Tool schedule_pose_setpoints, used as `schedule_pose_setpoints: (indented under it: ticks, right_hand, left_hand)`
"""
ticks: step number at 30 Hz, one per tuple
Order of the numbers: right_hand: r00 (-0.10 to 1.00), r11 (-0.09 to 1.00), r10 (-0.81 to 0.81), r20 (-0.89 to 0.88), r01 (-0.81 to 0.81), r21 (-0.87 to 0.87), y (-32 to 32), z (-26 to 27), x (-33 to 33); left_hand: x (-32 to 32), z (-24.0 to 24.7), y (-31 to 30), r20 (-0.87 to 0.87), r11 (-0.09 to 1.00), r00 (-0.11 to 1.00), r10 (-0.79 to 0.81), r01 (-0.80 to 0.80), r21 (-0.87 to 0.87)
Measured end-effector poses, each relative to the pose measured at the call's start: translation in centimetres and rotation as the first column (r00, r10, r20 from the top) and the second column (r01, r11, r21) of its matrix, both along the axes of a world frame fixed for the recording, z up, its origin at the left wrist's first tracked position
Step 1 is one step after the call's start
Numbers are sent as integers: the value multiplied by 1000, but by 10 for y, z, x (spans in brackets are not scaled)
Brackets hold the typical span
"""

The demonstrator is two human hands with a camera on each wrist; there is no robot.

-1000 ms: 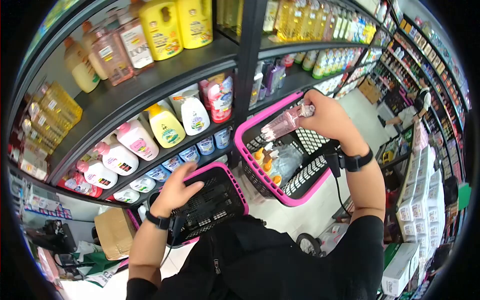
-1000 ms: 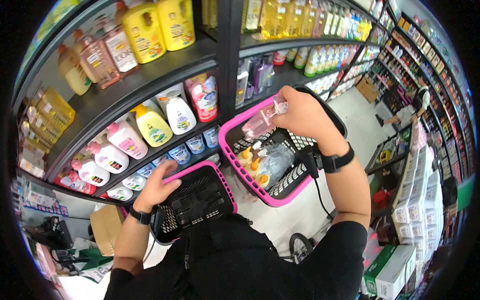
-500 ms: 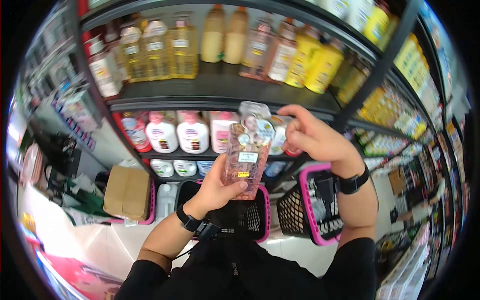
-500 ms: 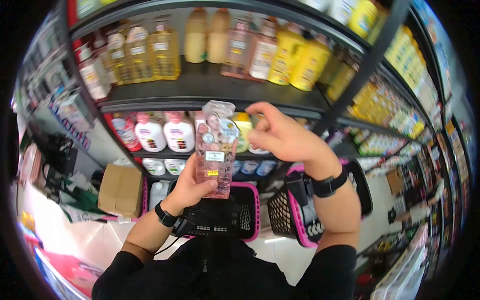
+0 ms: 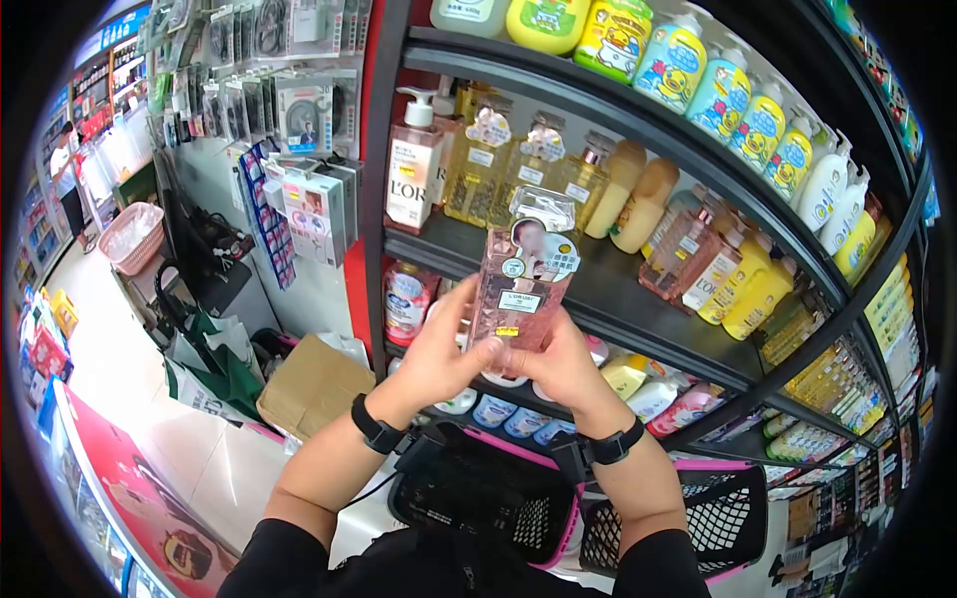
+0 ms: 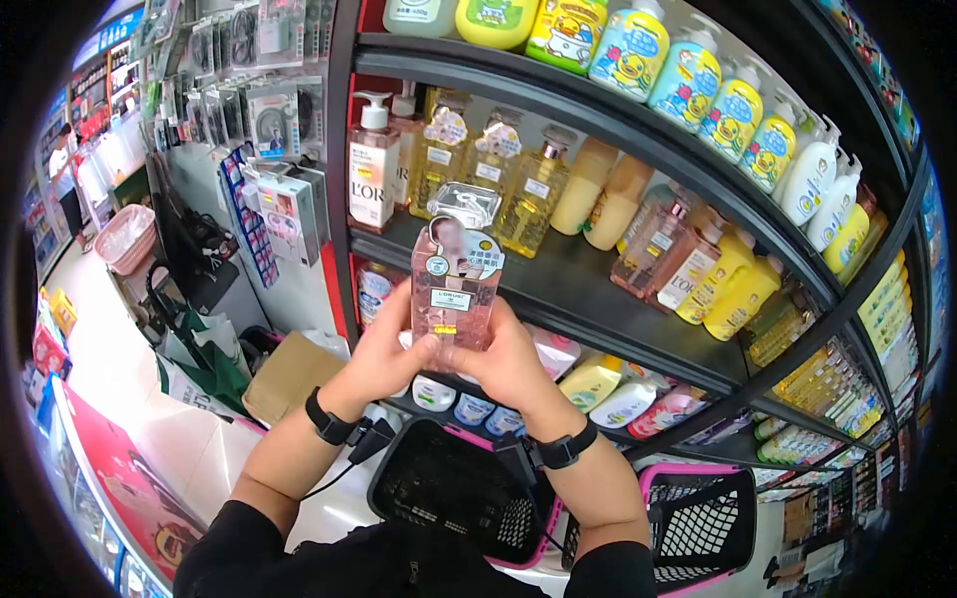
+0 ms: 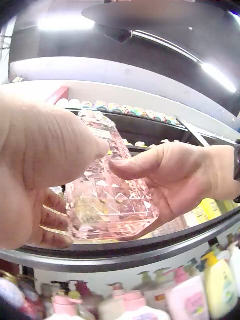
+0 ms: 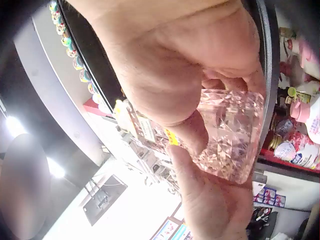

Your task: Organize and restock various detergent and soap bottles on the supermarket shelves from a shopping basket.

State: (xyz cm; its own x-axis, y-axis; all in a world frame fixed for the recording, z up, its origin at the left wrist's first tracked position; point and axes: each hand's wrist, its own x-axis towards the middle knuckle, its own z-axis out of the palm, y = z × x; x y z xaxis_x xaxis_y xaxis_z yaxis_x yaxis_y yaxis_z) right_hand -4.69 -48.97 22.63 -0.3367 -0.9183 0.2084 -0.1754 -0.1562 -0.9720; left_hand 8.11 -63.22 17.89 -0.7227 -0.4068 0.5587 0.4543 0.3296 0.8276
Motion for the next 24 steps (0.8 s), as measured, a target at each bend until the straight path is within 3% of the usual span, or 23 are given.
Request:
schedule_pose_setpoints:
  ticks: [1,4,5,7,9,12,14,17,19,21,24]
  right_hand:
    - [999,996,-46,-22,45,-81,-12,-2,-5]
    - [982,931,-182,-61,152,-332,-59,-5,-26]
    - [967,928,-230,-106,185,-324,-73,-6,-37]
    - [925,913,-332,-187,264,-312,-101,-10,-60]
    - [925,892,-352,-142,285,-352,-128,-13,-68]
    - [820,849,-510,-261,431,-306,-153,-15,-69]
    - [866,872,-455,-206,385,-304,-159,-11,-69]
    - [890,897,-403,-215,338,-284,-167,-10,-71]
    - [891,911,-382,-245,320,-259,-169,-14,-75]
    - [873,914,-391,-292,329,-238,-174,-21,-84]
    - [841,905,-421,-340,365,-217,-177,-21,-88]
  left_hand:
    - [1,0,-16,15,976,988,156,-152,-158]
    - [10,18,-58,-12,935,935,354,-355,-14]
    - [13,23,-76,-49,920,918,393,-392,21]
    - [11,27,-117,-92,754,763,640,-647,-112]
    - [0,32,-157,-166,669,685,710,-729,-146]
    - [-32,27,-214,-137,780,778,613,-624,-51]
    - [-60,13,-246,-149,865,852,501,-501,42]
    - [-72,14,-242,-156,884,880,448,-411,222]
    - [-72,11,-238,-214,901,879,426,-391,187]
    - [-69,6,-236,-156,864,850,503,-497,79]
    - [-61,17,-223,-109,839,832,545,-538,83]
